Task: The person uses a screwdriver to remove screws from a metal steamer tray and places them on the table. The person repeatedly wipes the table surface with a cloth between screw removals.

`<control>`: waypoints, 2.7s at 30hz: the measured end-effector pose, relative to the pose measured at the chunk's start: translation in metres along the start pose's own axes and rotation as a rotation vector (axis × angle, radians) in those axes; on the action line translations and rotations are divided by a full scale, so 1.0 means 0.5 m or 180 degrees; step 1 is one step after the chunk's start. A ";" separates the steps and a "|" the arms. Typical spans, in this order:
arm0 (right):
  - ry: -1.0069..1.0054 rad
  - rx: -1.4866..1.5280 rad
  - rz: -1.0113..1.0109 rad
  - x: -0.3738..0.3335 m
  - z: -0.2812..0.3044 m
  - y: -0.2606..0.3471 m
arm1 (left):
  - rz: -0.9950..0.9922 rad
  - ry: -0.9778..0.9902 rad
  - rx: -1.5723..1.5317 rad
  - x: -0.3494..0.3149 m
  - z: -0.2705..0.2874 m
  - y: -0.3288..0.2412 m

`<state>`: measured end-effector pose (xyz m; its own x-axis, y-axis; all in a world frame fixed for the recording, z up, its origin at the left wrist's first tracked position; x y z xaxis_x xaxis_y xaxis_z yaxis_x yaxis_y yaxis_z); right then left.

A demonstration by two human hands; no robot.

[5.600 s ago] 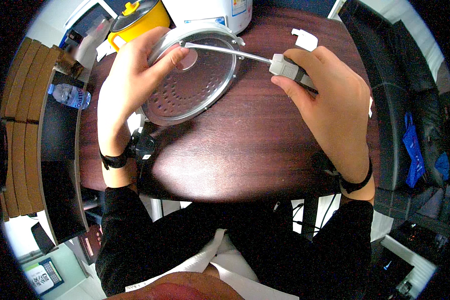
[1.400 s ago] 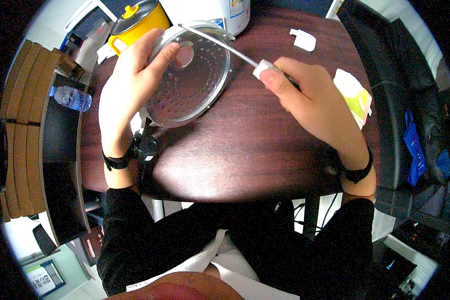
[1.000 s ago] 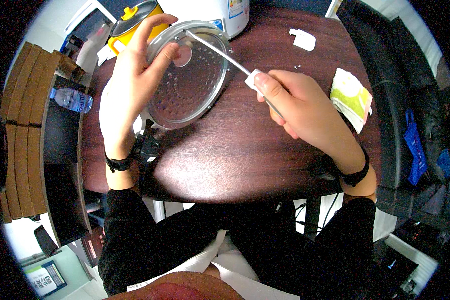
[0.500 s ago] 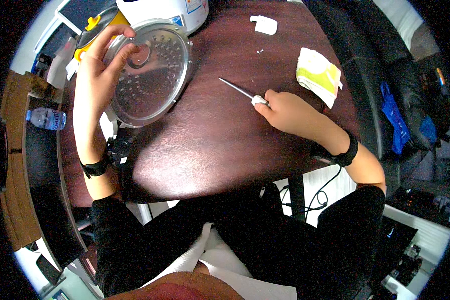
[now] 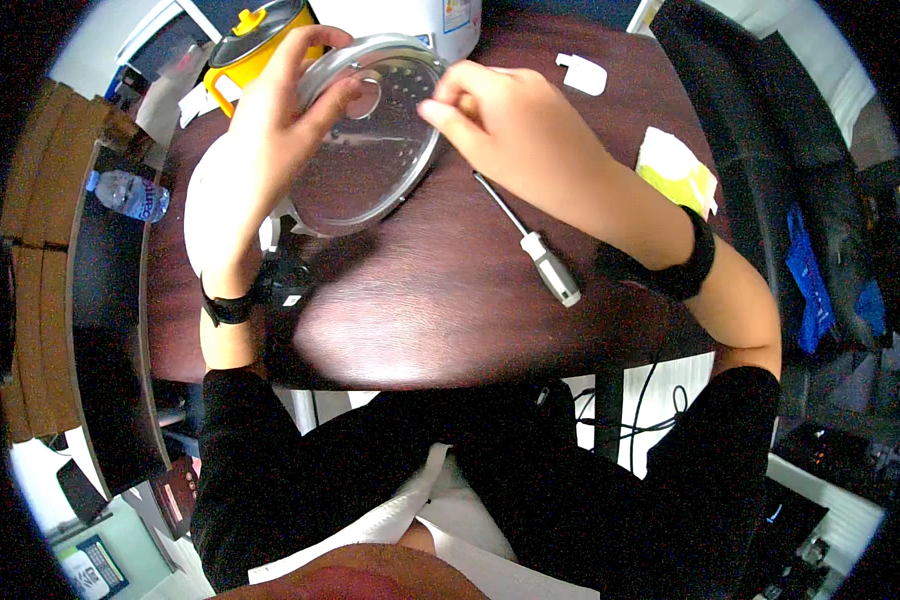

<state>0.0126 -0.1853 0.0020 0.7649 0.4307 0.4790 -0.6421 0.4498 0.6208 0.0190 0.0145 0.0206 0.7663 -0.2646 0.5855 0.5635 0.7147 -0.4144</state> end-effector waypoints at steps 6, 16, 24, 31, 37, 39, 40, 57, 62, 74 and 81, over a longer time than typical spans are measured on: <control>-0.0490 0.0403 0.0389 0.062 -0.053 0.036 | -0.0144 -0.0072 -0.0004 0.000 -0.003 -0.005; -0.0490 -0.0244 0.0968 0.084 -0.055 0.038 | 0.0045 -0.0033 0.0047 -0.007 0.018 -0.041; -0.0249 -0.1279 0.1777 0.090 -0.039 0.081 | -0.0244 -0.0165 0.0204 -0.010 0.016 -0.031; 0.0442 -0.1292 0.1776 0.099 -0.016 0.096 | -0.0166 -0.0073 0.0200 -0.009 0.012 -0.026; 0.0387 -0.1257 0.1643 0.108 -0.012 0.076 | -0.0207 -0.0185 0.0352 -0.010 0.008 -0.026; 0.0088 -0.1334 0.1748 0.103 -0.015 0.083 | -0.0103 -0.0152 0.0283 -0.006 0.007 -0.026; 0.0128 -0.1336 0.1359 0.102 -0.015 0.078 | -0.0007 -0.0058 0.0208 -0.005 0.010 -0.027; 0.3283 -0.1117 -0.0248 -0.266 -0.040 -0.028 | 0.0840 0.0223 0.0236 -0.011 0.018 -0.053; 0.3606 -0.1398 0.0054 -0.280 -0.087 -0.018 | 0.0959 0.0256 0.0309 -0.005 0.002 -0.044; 0.3451 -0.1144 0.0414 -0.261 -0.065 -0.012 | 0.0973 0.0162 0.0483 -0.004 0.004 -0.036; 0.1271 -0.1800 0.0096 -0.096 0.103 -0.252 | 0.0869 0.0249 0.0474 -0.003 0.004 -0.018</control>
<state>0.0592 -0.3030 -0.0672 0.7383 0.6557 0.1583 -0.6741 0.7252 0.1400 0.0123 0.0097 0.0246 0.9076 -0.0950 0.4089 0.2868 0.8516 -0.4388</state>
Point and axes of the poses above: each hand's wrist, its own x-axis towards the middle knuckle, its own z-axis out of the back of the hand, y = z × x, the point moved 3 cm from there along x, towards the middle knuckle, and after that the axes turned 7 degrees about x, right-handed, at the moved point
